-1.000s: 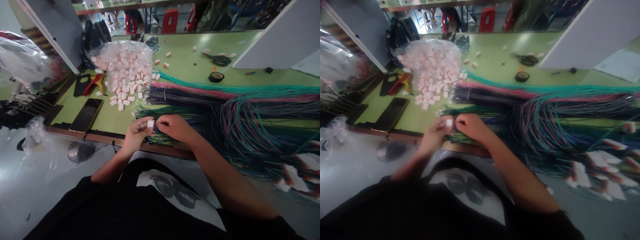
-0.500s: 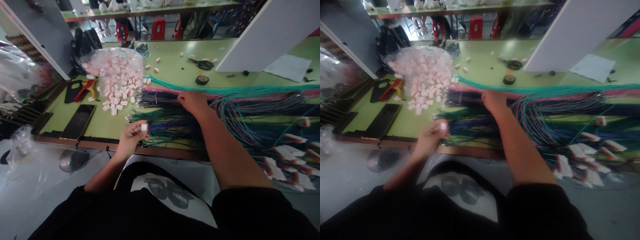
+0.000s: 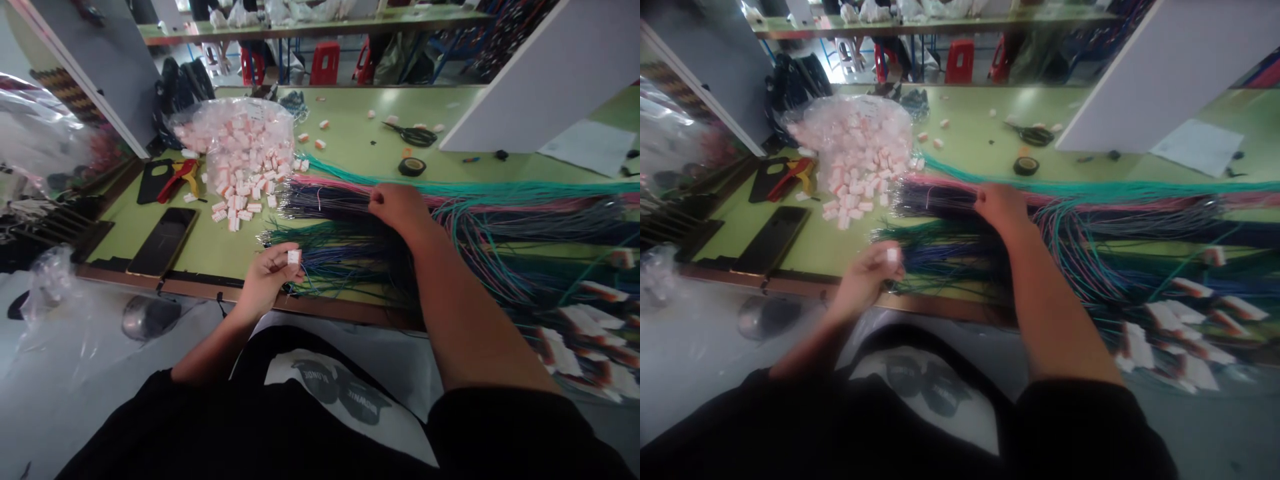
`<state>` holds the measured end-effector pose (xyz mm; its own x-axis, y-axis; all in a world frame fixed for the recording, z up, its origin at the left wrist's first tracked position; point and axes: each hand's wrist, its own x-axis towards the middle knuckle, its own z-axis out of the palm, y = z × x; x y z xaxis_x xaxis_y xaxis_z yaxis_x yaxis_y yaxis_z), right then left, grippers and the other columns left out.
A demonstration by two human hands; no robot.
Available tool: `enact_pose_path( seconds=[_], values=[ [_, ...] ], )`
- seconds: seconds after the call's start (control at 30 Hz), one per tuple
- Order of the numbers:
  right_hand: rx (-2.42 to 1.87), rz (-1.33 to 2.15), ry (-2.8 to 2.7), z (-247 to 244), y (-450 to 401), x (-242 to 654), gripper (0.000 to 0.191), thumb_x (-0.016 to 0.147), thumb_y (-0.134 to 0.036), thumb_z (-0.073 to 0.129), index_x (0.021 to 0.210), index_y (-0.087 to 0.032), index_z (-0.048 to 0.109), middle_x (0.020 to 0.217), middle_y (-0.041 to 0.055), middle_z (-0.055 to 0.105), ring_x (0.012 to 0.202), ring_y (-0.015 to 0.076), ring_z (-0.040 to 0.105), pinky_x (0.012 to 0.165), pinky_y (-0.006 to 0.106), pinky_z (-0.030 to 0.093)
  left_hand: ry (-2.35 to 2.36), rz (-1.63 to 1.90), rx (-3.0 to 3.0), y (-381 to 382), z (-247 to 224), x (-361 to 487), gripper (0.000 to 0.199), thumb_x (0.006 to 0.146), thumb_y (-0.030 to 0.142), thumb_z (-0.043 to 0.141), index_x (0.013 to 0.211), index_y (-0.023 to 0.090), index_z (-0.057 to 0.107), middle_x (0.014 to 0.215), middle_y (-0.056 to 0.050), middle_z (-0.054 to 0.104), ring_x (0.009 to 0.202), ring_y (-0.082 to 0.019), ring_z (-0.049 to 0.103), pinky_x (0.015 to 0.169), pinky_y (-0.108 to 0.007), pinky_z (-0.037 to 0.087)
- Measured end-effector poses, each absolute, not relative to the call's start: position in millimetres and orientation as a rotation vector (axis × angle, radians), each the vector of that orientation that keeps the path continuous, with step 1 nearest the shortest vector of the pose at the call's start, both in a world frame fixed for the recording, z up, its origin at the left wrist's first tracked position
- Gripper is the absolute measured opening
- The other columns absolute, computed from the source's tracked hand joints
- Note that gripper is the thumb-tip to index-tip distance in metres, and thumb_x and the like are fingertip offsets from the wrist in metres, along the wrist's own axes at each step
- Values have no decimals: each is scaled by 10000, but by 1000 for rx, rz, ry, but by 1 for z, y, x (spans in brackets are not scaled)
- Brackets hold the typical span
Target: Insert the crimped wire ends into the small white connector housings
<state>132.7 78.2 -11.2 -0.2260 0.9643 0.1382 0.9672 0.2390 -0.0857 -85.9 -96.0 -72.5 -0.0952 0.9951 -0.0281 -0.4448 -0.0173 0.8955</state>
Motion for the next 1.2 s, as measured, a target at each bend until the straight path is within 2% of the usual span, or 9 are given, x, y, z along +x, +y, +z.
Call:
enact_pose_path(
  seconds=[0.1, 0.2, 0.3, 0.43, 0.53, 0.63, 0.8, 1.03, 1.2],
  values=[
    [-1844, 120, -2212, -5, 74, 135, 263, 779, -228, 562, 983, -165, 715, 908, 112, 715, 811, 248, 624, 669, 327, 418, 934, 1454, 780, -95, -71, -86, 378, 618, 246, 839, 950, 178, 674, 676, 30, 697, 579, -114, 657, 562, -241, 563],
    [-1675, 313, -2381, -1, 63, 129, 272, 808, -282, 567, 1031, -212, 708, 877, 58, 714, 777, 213, 620, 661, 307, 405, 942, 1456, 748, -95, -69, -85, 395, 599, 248, 851, 940, 176, 665, 662, 38, 692, 571, -109, 657, 553, -232, 565],
    [-1668, 296, -2564, 8, 48, 128, 183, 833, -268, 533, 810, -221, 709, 870, 61, 714, 802, 225, 617, 657, 317, 377, 939, 1457, 734, -94, -68, -85, 413, 586, 260, 862, 933, 173, 657, 661, 41, 695, 568, -104, 660, 546, -220, 566],
    [-1943, 96, -2067, 28, 27, 143, 227, 834, -228, 481, 690, -192, 653, 836, 132, 697, 787, 265, 615, 642, 354, 372, 923, 1451, 730, -93, -66, -85, 425, 575, 270, 869, 924, 169, 649, 657, 44, 696, 561, -97, 660, 534, -205, 562],
    [-1601, 370, -1935, 34, 10, 148, 178, 820, -284, 528, 740, -212, 670, 748, 77, 688, 721, 223, 616, 654, 337, 417, 926, 1449, 721, -93, -65, -85, 430, 579, 264, 867, 932, 170, 641, 660, 45, 694, 559, -93, 657, 530, -201, 559],
    [-1203, 637, -2161, 28, -7, 129, 140, 778, -310, 589, 808, -231, 700, 801, 23, 718, 732, 189, 633, 687, 308, 453, 923, 1436, 731, -93, -66, -85, 431, 589, 266, 862, 942, 169, 634, 658, 47, 690, 563, -92, 656, 539, -204, 559],
    [-810, 774, -2438, 11, -29, 80, 190, 828, -255, 530, 848, -225, 716, 819, -1, 735, 719, 133, 631, 666, 241, 425, 893, 1431, 766, -93, -67, -87, 410, 610, 246, 844, 947, 167, 624, 665, 45, 690, 579, -95, 658, 555, -206, 552],
    [-1016, 709, -2358, -7, -25, 79, 118, 727, -162, 541, 639, -202, 609, 644, -7, 642, 604, 120, 541, 593, 236, 353, 887, 1425, 797, -93, -69, -88, 355, 637, 224, 819, 939, 180, 638, 681, 34, 683, 594, -109, 650, 564, -231, 546],
    [-992, 758, -2385, -14, -24, 79, 100, 725, -182, 559, 644, -201, 616, 632, -11, 622, 585, 115, 520, 598, 237, 349, 887, 1420, 819, -92, -71, -88, 364, 641, 243, 822, 947, 180, 635, 688, 31, 676, 608, -116, 651, 578, -240, 542]
  ],
)
